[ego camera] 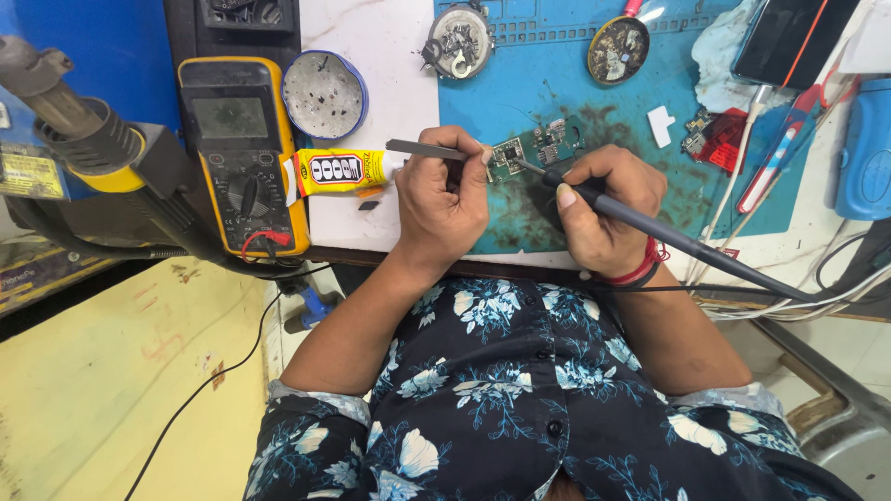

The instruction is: The person solders a small green circuit board using a soldering iron and tweezers. They repeatedly apply solder to specific points on the board while holding it steady with tweezers. The work continues throughout the clip without completing the entire board.

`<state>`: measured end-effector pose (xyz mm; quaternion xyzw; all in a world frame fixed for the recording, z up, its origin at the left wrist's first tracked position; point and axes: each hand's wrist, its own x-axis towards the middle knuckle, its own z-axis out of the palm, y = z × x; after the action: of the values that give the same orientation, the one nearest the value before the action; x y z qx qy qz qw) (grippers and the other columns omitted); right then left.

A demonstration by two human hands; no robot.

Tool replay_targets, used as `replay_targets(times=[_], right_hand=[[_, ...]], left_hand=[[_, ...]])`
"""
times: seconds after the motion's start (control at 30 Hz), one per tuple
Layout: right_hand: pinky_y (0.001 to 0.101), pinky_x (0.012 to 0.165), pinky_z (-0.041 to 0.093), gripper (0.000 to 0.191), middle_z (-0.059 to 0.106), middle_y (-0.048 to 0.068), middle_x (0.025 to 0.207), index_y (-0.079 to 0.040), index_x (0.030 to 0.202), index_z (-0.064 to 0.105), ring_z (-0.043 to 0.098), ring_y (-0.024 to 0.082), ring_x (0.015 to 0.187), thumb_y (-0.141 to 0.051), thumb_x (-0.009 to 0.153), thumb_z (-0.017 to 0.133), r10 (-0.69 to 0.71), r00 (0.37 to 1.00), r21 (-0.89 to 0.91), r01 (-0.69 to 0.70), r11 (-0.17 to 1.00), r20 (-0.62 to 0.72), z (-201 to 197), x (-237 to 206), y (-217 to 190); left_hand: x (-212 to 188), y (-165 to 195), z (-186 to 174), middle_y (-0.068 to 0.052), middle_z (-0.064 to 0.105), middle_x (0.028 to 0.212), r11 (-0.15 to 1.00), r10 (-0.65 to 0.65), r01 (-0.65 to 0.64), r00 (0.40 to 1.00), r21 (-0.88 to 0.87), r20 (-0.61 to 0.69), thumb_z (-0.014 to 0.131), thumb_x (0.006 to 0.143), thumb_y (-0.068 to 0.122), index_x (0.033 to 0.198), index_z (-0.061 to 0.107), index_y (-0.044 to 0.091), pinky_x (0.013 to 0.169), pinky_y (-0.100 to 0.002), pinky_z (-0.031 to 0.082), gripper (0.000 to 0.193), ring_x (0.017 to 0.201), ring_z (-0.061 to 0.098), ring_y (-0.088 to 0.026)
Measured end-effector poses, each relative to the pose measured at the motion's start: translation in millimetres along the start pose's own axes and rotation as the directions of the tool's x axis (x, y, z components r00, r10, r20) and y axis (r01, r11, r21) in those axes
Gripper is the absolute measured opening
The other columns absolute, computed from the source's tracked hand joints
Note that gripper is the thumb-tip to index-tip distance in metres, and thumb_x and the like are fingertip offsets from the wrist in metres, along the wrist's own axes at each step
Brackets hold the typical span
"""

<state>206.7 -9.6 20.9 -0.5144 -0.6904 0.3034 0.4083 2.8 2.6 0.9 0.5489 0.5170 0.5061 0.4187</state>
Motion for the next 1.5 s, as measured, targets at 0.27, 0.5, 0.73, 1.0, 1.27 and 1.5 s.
replay_targets(times=[0.27, 0.5, 0.73, 1.0, 1.27, 1.5], right_hand=[[0.0288, 0.062, 0.043, 0.015, 0.063, 0.008, 0.083, -0.002, 0.097, 0.061, 0.059, 0.017, 0.066, -0.014, 0.096, 0.069, 0.024, 0.999, 0.034, -0.025, 0.999, 0.021, -0.6, 0.8, -0.8], [0.0277, 0.062, 0.042, 0.012, 0.065, 0.009, 0.086, 0.0, 0.097, 0.062, 0.057, 0.015, 0.066, -0.011, 0.094, 0.067, 0.077, 0.996, 0.066, -0.079, 0.995, 0.033, -2.5, -1.0, 2.3], [0.0244, 0.065, 0.045, 0.012, 0.067, 0.01, 0.085, 0.003, 0.101, 0.059, 0.058, 0.01, 0.07, -0.009, 0.1, 0.063, 0.185, 0.982, 0.301, -0.183, 0.936, 0.022, 0.3, -2.1, 9.2], [0.0267, 0.069, 0.049, 0.011, 0.069, 0.01, 0.085, 0.003, 0.097, 0.06, 0.062, 0.012, 0.075, -0.007, 0.098, 0.062, 0.245, 0.962, 0.341, -0.271, 0.9, 0.117, -0.5, -3.9, 13.0], [0.0253, 0.061, 0.041, 0.011, 0.065, 0.008, 0.081, 0.002, 0.096, 0.058, 0.054, 0.01, 0.064, -0.007, 0.1, 0.063, 0.151, 0.988, 0.293, -0.141, 0.946, -0.012, 0.7, -6.2, 11.6], [0.0245, 0.057, 0.04, 0.01, 0.062, 0.006, 0.074, 0.001, 0.097, 0.059, 0.054, 0.01, 0.059, -0.008, 0.1, 0.063, 0.146, 0.989, 0.195, -0.144, 0.97, 0.0, -1.0, -2.2, 4.3]], left_hand=[[0.8, 0.1, 0.2, 0.001, 0.059, 0.077, 1.0, 0.001, -0.001, 1.0, -0.014, 0.007, 0.067, 0.103, -0.002, 0.108, 0.055, 0.003, 0.057, -0.021, 0.043, 0.014, 0.064, 0.053, -0.002], [0.2, 0.8, 0.7, 0.0, 0.061, 0.081, 1.0, 0.0, 0.001, 1.0, -0.024, 0.014, 0.067, 0.103, -0.003, 0.108, 0.055, 0.003, 0.058, -0.021, 0.045, 0.014, 0.067, 0.056, -0.003], [0.9, 0.8, 0.0, -0.001, 0.062, 0.082, 1.0, 0.018, -0.017, 1.0, -0.023, 0.021, 0.067, 0.103, -0.003, 0.108, 0.055, 0.003, 0.059, -0.021, 0.046, 0.014, 0.066, 0.056, -0.003], [2.1, 1.3, -0.7, -0.002, 0.064, 0.084, 0.999, 0.028, -0.028, 0.999, -0.02, 0.025, 0.067, 0.103, -0.003, 0.107, 0.055, 0.003, 0.057, -0.021, 0.045, 0.014, 0.065, 0.056, -0.003], [1.3, 0.8, 0.8, -0.001, 0.063, 0.083, 1.0, 0.025, -0.025, 1.0, -0.008, 0.0, 0.069, 0.102, -0.003, 0.106, 0.056, 0.004, 0.057, -0.021, 0.046, 0.014, 0.064, 0.056, -0.003], [1.3, 0.7, 1.2, -0.001, 0.064, 0.083, 0.999, 0.012, -0.011, 1.0, -0.033, 0.01, 0.067, 0.104, -0.002, 0.108, 0.056, 0.004, 0.057, -0.021, 0.046, 0.014, 0.065, 0.057, -0.003]])
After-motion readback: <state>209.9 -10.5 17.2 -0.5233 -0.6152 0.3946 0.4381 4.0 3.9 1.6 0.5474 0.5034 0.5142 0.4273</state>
